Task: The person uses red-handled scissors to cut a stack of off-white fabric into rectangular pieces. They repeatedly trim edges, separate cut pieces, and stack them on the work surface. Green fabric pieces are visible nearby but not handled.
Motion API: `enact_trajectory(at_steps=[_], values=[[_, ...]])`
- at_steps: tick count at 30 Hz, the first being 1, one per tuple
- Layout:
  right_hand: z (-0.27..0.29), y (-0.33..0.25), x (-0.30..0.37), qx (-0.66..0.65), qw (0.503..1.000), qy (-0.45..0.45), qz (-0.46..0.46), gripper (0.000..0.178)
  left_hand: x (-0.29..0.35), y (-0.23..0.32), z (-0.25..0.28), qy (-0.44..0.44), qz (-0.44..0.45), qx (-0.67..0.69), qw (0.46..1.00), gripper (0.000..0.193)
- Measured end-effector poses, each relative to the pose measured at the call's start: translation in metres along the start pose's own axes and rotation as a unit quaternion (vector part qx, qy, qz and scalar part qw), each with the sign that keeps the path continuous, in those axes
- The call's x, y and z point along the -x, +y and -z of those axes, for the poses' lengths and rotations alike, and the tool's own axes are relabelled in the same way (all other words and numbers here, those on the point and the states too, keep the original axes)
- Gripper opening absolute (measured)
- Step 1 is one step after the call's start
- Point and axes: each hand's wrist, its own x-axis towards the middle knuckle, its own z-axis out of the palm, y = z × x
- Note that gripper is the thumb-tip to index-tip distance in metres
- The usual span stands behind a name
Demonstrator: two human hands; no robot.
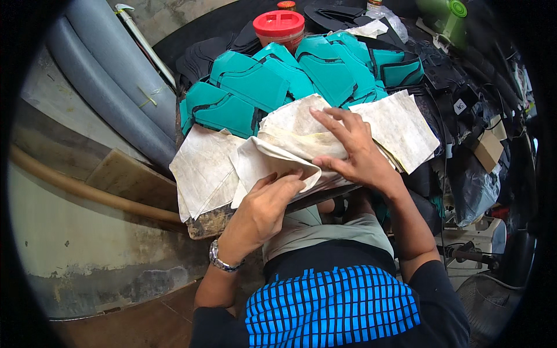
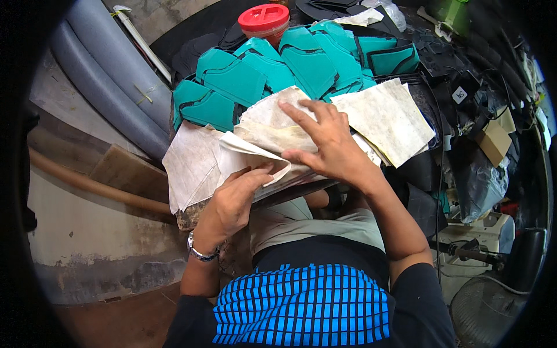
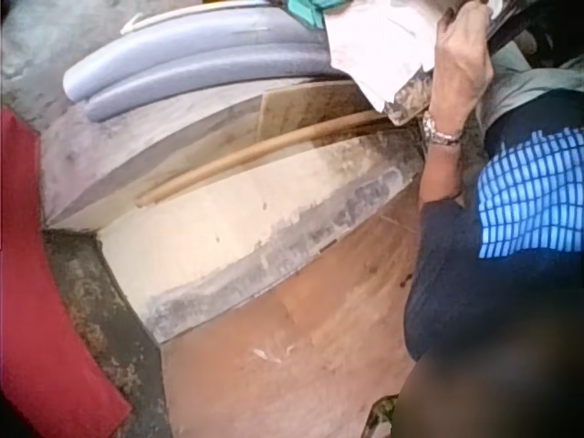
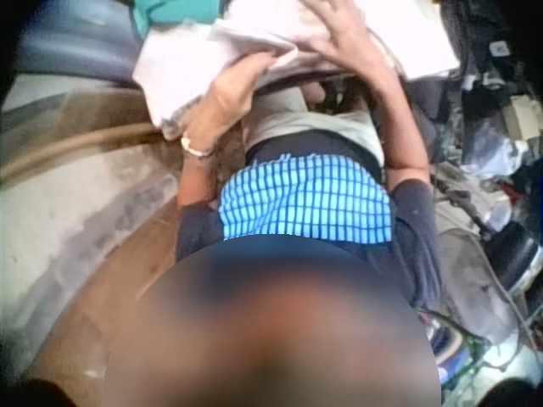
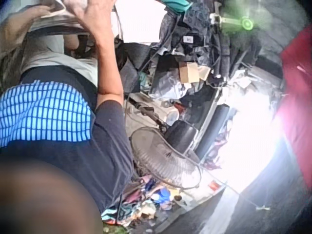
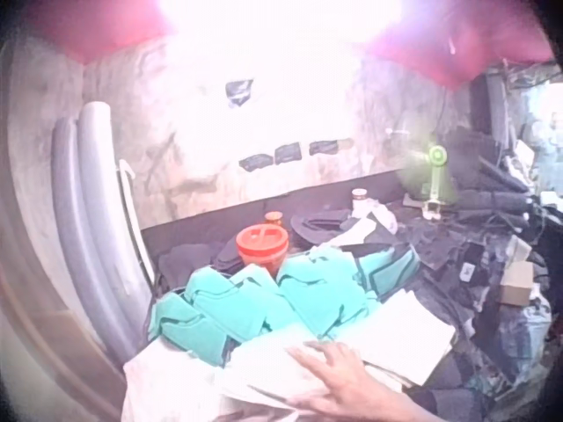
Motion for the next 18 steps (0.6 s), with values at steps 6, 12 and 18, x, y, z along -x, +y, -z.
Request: enact_trajectory(at_steps=[6, 12, 18], values=[[0.006, 0.006, -0.001, -0.024, 0.996, -0.057, -0.070, 0.042, 0.011, 0.002, 0.003, -0.016, 0.072, 0.064, 0.995, 0.031], [0.009, 0.021, 0.009, -0.077, 0.991, 0.074, -0.085, 0.024, 0.022, 0.004, -0.009, -0.019, 0.078, 0.040, 0.996, 0.034], [0.009, 0.016, 0.032, 0.184, 0.982, 0.023, -0.039, 0.054, 0.010, 0.010, 0.008, -0.073, -0.004, -0.126, 0.989, 0.016]])
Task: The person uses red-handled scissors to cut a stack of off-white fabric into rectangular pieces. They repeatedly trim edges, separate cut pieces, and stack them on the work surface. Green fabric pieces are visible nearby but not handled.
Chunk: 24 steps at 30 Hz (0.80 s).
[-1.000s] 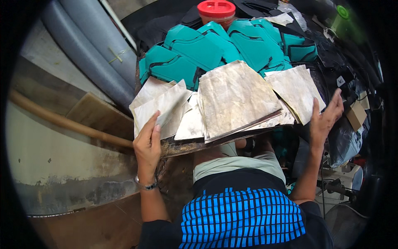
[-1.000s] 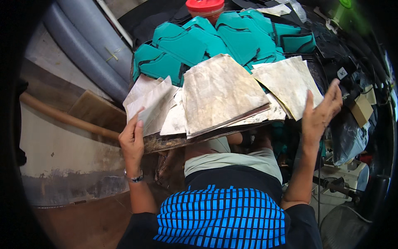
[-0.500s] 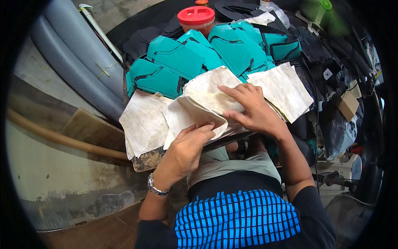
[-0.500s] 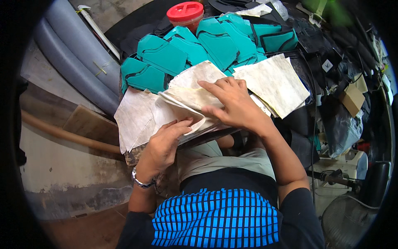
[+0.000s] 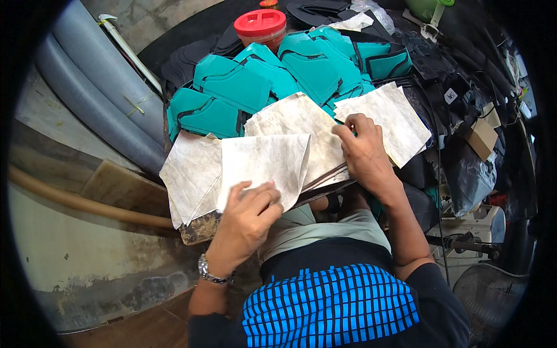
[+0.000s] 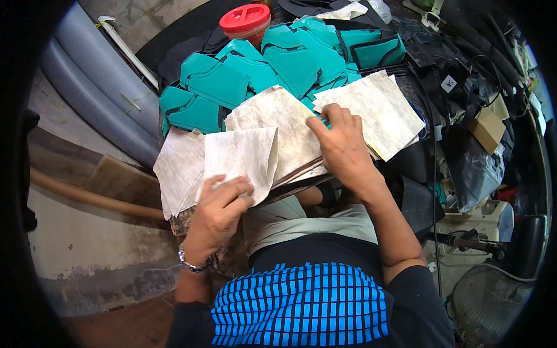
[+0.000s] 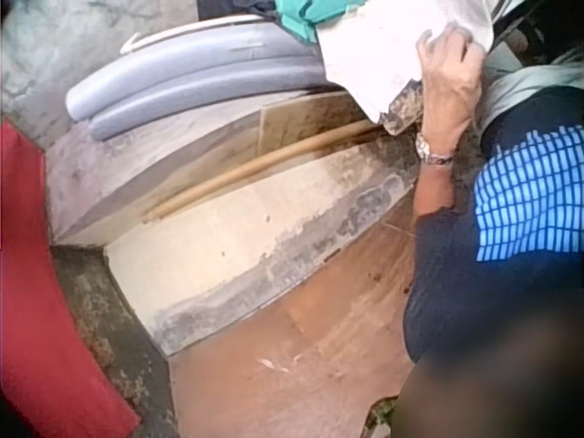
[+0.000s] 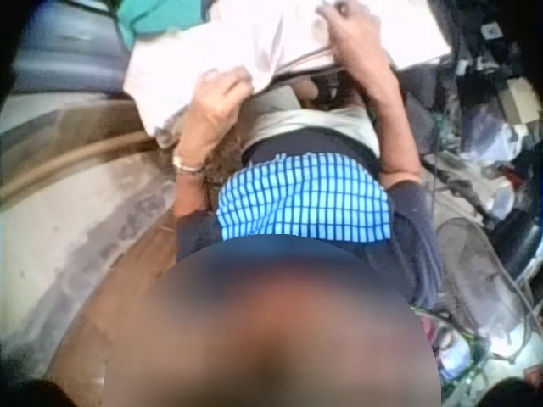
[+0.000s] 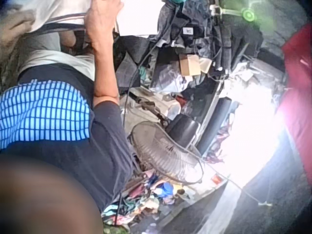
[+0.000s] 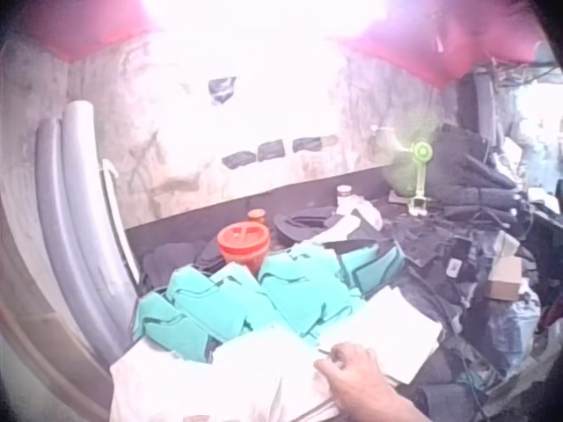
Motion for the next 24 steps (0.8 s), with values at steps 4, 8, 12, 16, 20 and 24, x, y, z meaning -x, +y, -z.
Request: enact_trajectory(at_steps=[4, 8, 12, 16, 20, 24], values=[[-0.003, -0.008, -0.013, -0.319, 0.946, -0.026, 0.059, 0.086, -0.019, 0.000, 0.038, 0.041, -0.057, -0.119, 0.990, 0.009], [-0.002, -0.011, -0.030, -0.358, 0.917, -0.149, 0.096, 0.084, -0.051, -0.012, 0.071, 0.121, -0.125, -0.077, 0.982, 0.010], [0.005, -0.011, -0.042, -0.667, 0.678, -0.307, 0.025, 0.077, -0.086, -0.031, 0.087, 0.182, -0.169, 0.082, 0.965, 0.009], [0.002, -0.021, -0.044, -0.827, 0.531, -0.172, -0.064, 0.077, -0.113, -0.044, 0.080, 0.154, -0.207, 0.436, 0.862, 0.014], [0.000, -0.015, -0.039, -0.813, 0.554, -0.126, -0.125, 0.075, -0.126, -0.056, 0.051, 0.186, -0.153, 0.558, 0.794, 0.014], [-0.004, 0.001, -0.044, -0.750, 0.642, -0.103, -0.118, 0.053, -0.119, -0.076, 0.019, 0.205, 0.008, 0.639, 0.741, 0.012]])
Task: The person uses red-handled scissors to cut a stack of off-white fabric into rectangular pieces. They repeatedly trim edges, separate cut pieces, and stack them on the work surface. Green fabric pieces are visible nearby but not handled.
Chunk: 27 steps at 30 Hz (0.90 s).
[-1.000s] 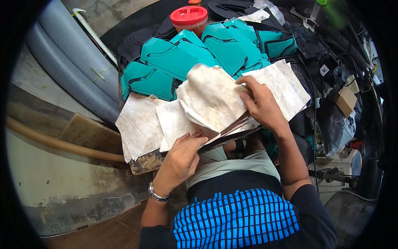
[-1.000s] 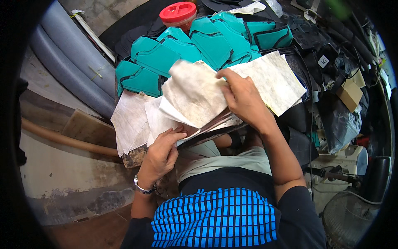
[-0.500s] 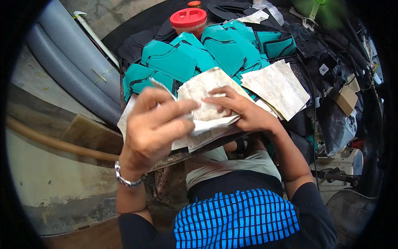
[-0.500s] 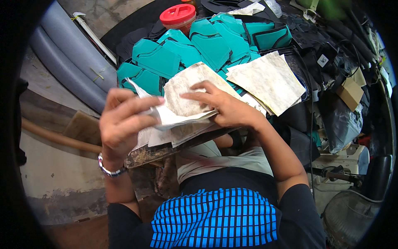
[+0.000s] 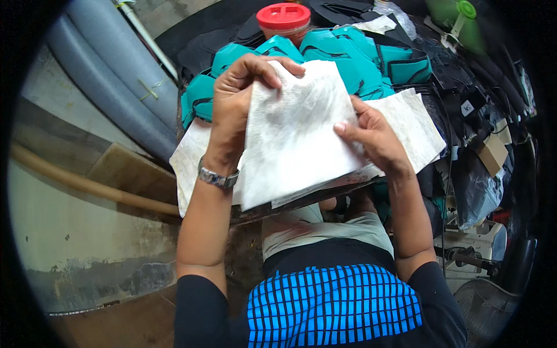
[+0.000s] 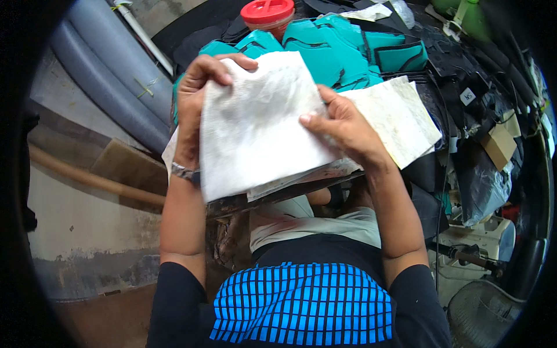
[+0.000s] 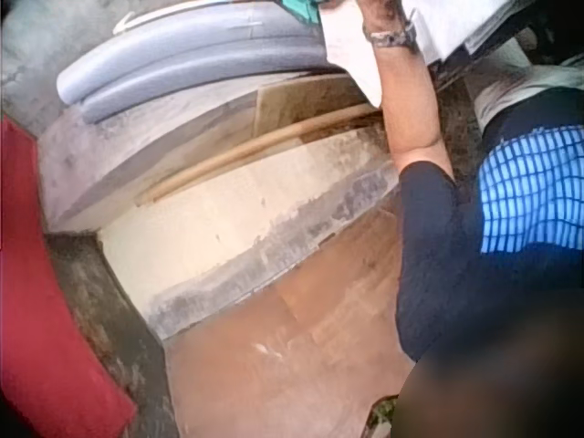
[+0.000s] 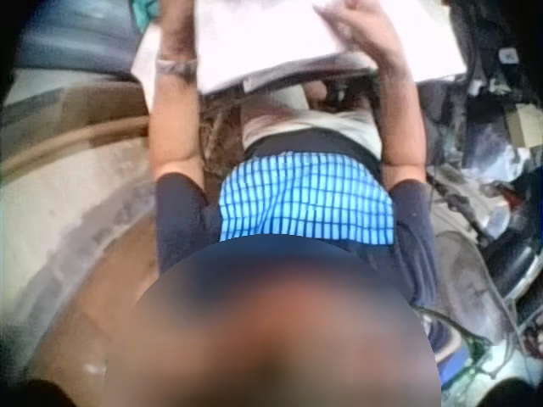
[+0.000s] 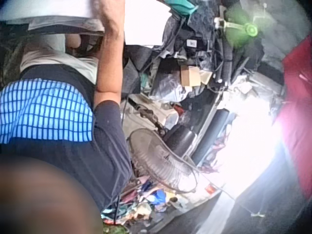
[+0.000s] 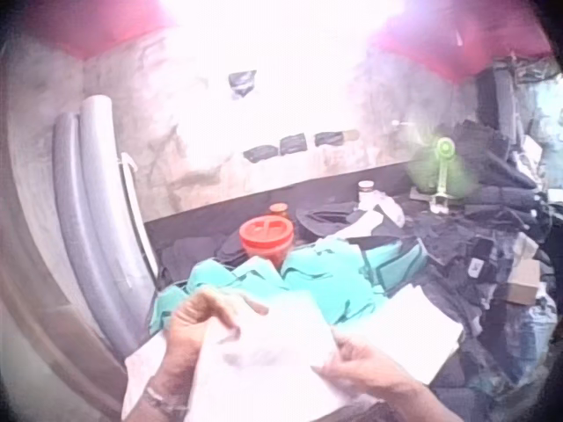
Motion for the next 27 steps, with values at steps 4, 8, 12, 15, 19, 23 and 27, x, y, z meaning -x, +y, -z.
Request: enact_trajectory(at_steps=[4, 8, 12, 15, 19, 23, 27], values=[[0.021, 0.001, -0.024, 0.223, 0.970, 0.038, -0.090, 0.054, 0.025, -0.022, 0.030, 0.120, 0.079, -0.130, 0.981, 0.019], [0.025, 0.014, -0.030, 0.439, 0.897, 0.025, -0.039, 0.059, 0.077, -0.015, 0.093, 0.234, 0.104, -0.307, 0.917, 0.020], [0.013, 0.013, -0.021, 0.487, 0.871, 0.041, -0.044, 0.066, 0.132, 0.007, 0.168, 0.260, 0.158, -0.669, 0.678, 0.029], [-0.001, 0.008, -0.016, 0.529, 0.847, 0.035, -0.045, 0.072, 0.157, 0.018, 0.200, 0.232, 0.258, -0.698, 0.626, 0.037], [-0.014, 0.014, -0.010, 0.683, 0.725, 0.063, 0.064, 0.081, 0.163, 0.026, 0.198, 0.240, 0.217, -0.716, 0.619, 0.036], [-0.007, 0.012, -0.006, 0.671, 0.730, 0.048, 0.119, 0.079, 0.153, 0.045, 0.172, 0.237, 0.056, -0.611, 0.753, 0.018], [-0.007, 0.007, -0.003, 0.694, 0.717, 0.054, 0.038, 0.073, 0.140, 0.059, 0.152, 0.226, 0.060, -0.646, 0.726, 0.016]])
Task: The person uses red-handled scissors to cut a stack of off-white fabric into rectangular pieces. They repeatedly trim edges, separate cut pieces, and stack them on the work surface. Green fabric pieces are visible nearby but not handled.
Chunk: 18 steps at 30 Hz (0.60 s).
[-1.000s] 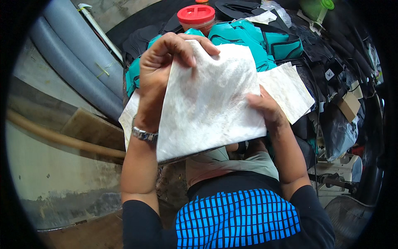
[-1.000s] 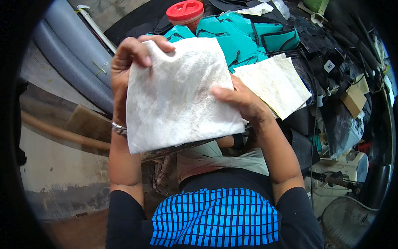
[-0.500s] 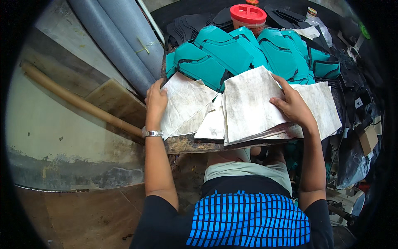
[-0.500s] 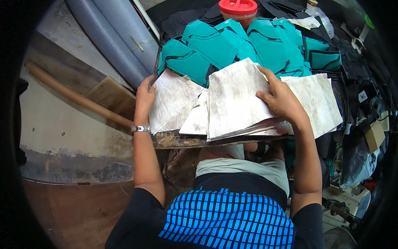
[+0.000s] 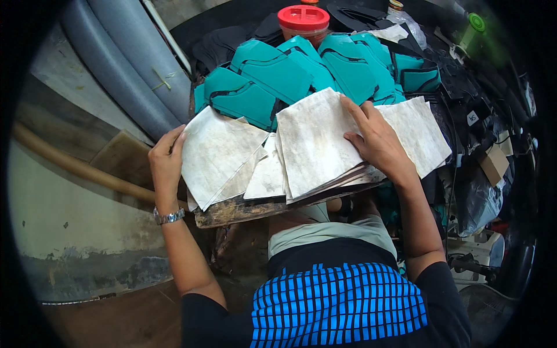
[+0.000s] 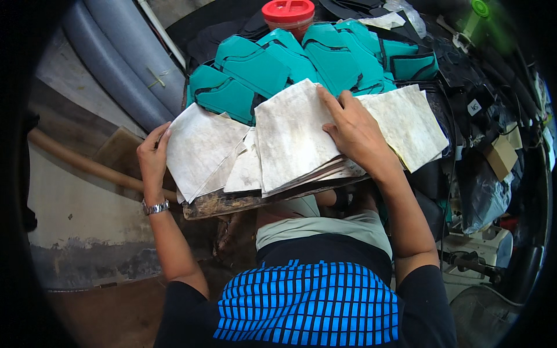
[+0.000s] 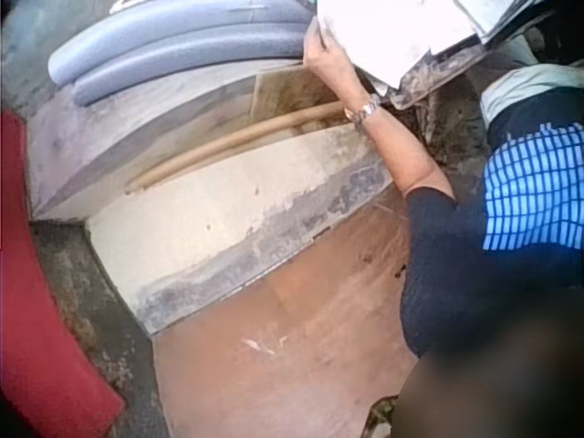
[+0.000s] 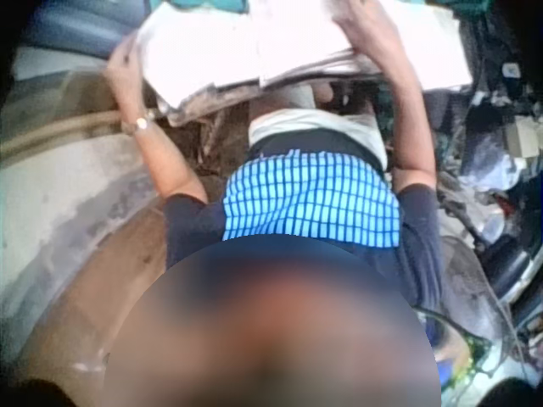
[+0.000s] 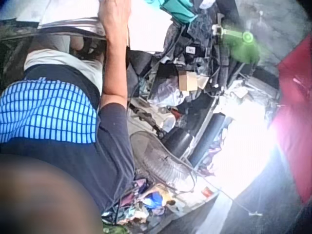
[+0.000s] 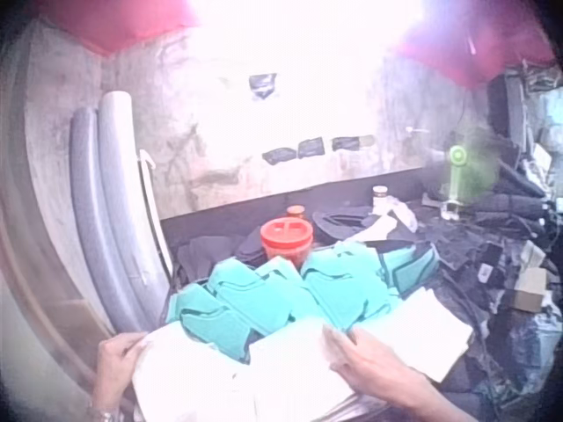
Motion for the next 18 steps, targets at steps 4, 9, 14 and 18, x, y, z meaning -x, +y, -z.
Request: enact_trajectory(at_steps=[4, 9, 14, 18], values=[[-0.006, -0.005, 0.001, 0.017, 0.997, 0.064, 0.034, 0.069, -0.011, 0.006, -0.003, 0.063, -0.218, -0.308, 0.924, 0.013], [-0.009, -0.013, 0.000, 0.062, 0.991, 0.103, 0.049, 0.067, -0.001, 0.034, 0.001, 0.024, -0.180, -0.016, 0.983, 0.013], [-0.010, -0.076, -0.020, -0.139, 0.933, 0.169, 0.285, 0.081, 0.009, 0.118, 0.008, -0.033, -0.401, -0.064, 0.913, 0.028], [0.003, -0.105, -0.027, -0.138, 0.936, 0.171, 0.275, 0.058, 0.010, 0.159, 0.006, -0.036, -0.462, -0.007, 0.886, 0.048]])
